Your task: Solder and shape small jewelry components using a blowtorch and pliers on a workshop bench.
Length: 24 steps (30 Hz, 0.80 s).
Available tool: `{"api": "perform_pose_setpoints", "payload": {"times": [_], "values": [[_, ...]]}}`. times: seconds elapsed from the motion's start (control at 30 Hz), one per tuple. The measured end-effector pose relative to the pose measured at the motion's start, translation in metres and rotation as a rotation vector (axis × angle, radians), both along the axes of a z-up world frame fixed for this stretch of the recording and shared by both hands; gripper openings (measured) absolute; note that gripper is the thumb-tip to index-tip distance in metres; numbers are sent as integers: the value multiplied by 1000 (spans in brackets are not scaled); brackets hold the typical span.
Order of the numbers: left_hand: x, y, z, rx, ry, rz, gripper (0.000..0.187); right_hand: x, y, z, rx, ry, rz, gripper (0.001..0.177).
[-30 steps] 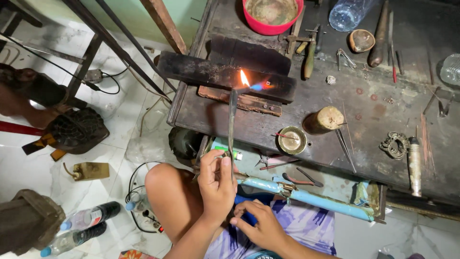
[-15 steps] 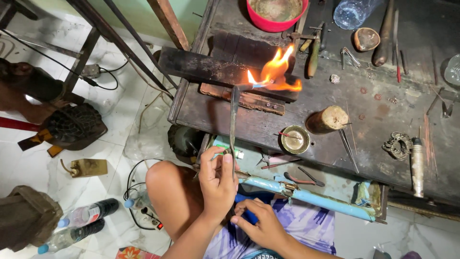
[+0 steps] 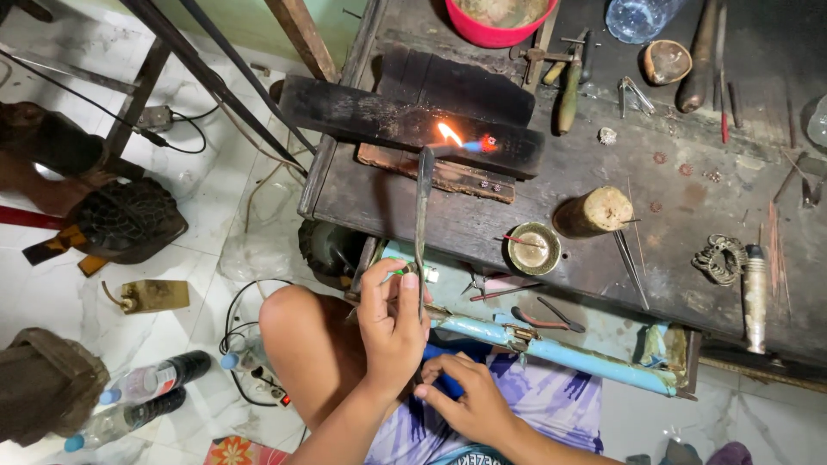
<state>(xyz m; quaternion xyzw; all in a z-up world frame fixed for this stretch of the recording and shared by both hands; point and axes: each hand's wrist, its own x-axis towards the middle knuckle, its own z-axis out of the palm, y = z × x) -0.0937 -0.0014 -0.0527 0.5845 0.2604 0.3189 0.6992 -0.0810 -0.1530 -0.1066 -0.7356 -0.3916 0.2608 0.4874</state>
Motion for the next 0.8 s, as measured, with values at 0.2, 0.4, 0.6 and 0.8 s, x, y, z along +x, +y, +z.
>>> {"api": "perform_pose_setpoints", "payload": {"times": [0.2, 0.4, 0.6, 0.8], "values": [[-1, 1, -3, -28, -23, -4, 12, 0, 1, -1, 13, -1, 2, 27], [-1, 3, -4, -14, -7, -4, 12, -1, 1, -4, 18, 2, -3, 28], [0, 4, 1, -20, -3, -11, 12, 0, 3, -2, 20, 7, -2, 27], [2, 5, 1, -12, -18, -13, 12, 0, 3, -3, 16, 17, -12, 28]]}}
